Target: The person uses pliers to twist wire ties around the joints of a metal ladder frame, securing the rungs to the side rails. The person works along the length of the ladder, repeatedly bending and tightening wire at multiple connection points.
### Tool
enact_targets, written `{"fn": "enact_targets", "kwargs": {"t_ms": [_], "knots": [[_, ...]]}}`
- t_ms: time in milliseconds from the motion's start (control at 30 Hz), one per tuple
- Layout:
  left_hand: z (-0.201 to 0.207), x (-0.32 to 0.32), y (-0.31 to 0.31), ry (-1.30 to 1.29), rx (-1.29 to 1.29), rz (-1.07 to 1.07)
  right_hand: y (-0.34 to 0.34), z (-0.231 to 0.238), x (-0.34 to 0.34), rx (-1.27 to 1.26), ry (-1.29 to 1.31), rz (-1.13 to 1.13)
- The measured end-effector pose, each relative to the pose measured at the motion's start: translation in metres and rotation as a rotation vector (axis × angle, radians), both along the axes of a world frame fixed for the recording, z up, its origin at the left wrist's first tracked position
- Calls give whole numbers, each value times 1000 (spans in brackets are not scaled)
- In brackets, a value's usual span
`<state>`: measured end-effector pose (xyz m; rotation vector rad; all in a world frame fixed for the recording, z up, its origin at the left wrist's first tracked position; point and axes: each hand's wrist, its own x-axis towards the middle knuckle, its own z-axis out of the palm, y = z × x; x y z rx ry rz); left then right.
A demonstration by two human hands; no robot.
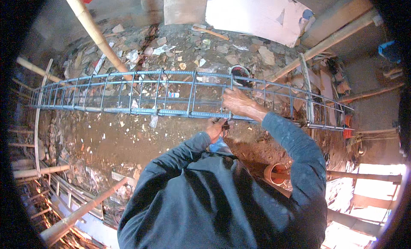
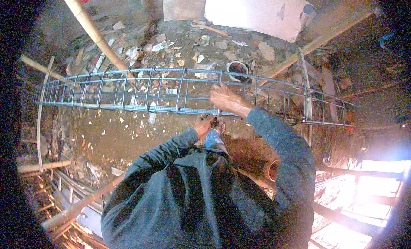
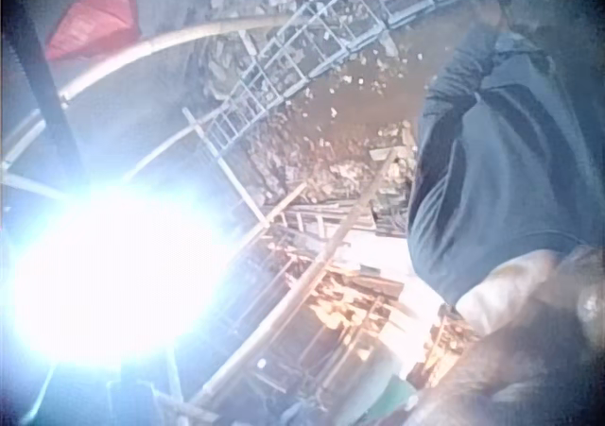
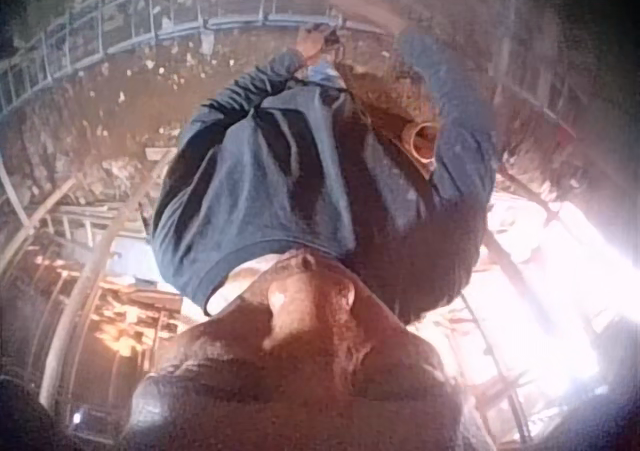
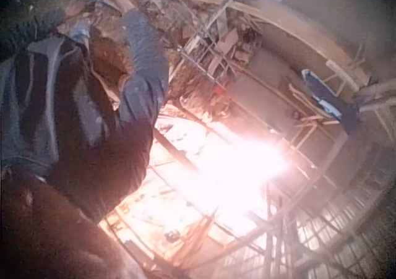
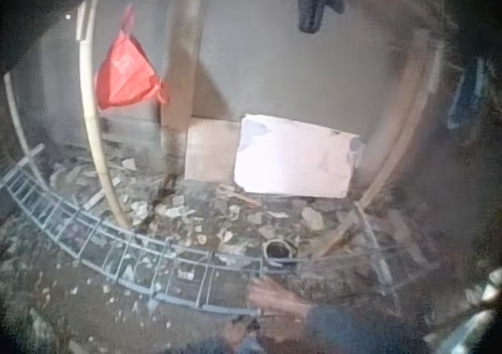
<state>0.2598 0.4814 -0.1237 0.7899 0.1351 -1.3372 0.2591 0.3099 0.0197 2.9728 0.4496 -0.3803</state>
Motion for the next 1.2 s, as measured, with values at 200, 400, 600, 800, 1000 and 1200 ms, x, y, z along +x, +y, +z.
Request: {"fn": "enact_targets", "kwargs": {"t_ms": [200, 400, 600, 800, 1000, 1200], "knots": [[-5, -5, -2, -32, -97, 37, -1, 9, 11, 73, 73, 53], [-1, -11, 3, -63, -123, 29, 2, 10, 10, -81, -19, 149], [3, -23, 4, -191, -153, 87, -13, 24, 4, -55, -196, 105], [16, -24, 6, -560, 12, 64, -7, 43, -28, 368, 52, -212], [30, -31, 4, -973, 137, 85, 2, 51, -53, 278, -99, -332], [1, -36, -5, -1263, 199, 138, 28, 38, -79, 427, -227, -598]]}}
